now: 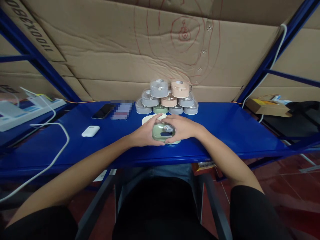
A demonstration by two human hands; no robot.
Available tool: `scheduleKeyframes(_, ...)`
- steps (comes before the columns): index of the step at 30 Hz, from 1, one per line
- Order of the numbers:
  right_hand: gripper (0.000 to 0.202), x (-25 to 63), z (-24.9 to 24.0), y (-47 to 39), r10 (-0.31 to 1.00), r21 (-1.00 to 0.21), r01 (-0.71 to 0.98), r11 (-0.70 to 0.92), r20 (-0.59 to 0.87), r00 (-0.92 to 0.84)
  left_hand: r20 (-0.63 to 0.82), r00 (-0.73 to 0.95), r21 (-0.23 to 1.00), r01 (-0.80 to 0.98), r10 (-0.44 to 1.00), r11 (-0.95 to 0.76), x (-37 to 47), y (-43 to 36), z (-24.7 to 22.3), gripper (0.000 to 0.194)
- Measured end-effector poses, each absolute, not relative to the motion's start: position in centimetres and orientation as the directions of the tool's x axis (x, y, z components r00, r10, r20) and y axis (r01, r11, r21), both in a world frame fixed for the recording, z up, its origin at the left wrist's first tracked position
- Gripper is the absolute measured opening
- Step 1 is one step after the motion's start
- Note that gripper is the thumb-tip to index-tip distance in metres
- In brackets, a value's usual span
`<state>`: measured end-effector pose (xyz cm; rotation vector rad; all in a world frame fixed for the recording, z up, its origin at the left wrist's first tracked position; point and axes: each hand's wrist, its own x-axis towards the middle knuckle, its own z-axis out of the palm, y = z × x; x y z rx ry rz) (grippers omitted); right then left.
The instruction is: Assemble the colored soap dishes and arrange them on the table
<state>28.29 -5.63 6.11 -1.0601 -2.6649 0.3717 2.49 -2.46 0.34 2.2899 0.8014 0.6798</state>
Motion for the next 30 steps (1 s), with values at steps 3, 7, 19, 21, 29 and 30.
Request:
scheduleKeyframes(3, 0.095, 28.0, 6.1, -5.7, 0.673, -0.324, 0.607, 0.726, 0.146, -0.725, 0.269, 0.687, 0.681, 0.36, 0.675, -0.638, 2.5, -2.5, 0.3, 0.144)
scheduleKeyframes(7, 0.1, 28.2, 5.8, -5.5, 0.668, -0.359, 0.593, 0.721, 0.134, -0.732, 0.281, 0.694, 0.673, 0.35, 0.663, -0.652, 2.5, -2.2, 0.1, 0.142)
scheduleKeyframes(19, 0.106, 29.2, 5.1, -4.2, 0.665, -0.436, 0.573, 0.694, 0.086, -0.741, 0.271, 0.686, 0.663, 0.376, 0.675, -0.647, 2.5, -2.1, -0.1, 0.132)
scheduleKeyframes(21, 0.107, 29.2, 5.1, -4.1, 0.661, -0.443, 0.567, 0.694, 0.081, -0.746, 0.278, 0.694, 0.672, 0.354, 0.664, -0.651, 2.5, -2.1, 0.0, 0.129)
scheduleKeyframes(29, 0.101, 30.5, 5.2, -3.6, 0.654, -0.432, 0.582, 0.689, 0.026, -0.756, 0.249, 0.709, 0.652, 0.382, 0.66, -0.655, 2.6, -2.7, 0.6, 0.119)
scheduleKeyframes(30, 0.101, 30.7, 5.1, -3.5, 0.661, -0.436, 0.59, 0.68, 0.016, -0.75, 0.251, 0.71, 0.638, 0.39, 0.658, -0.664, 2.6, -2.8, 0.7, 0.119)
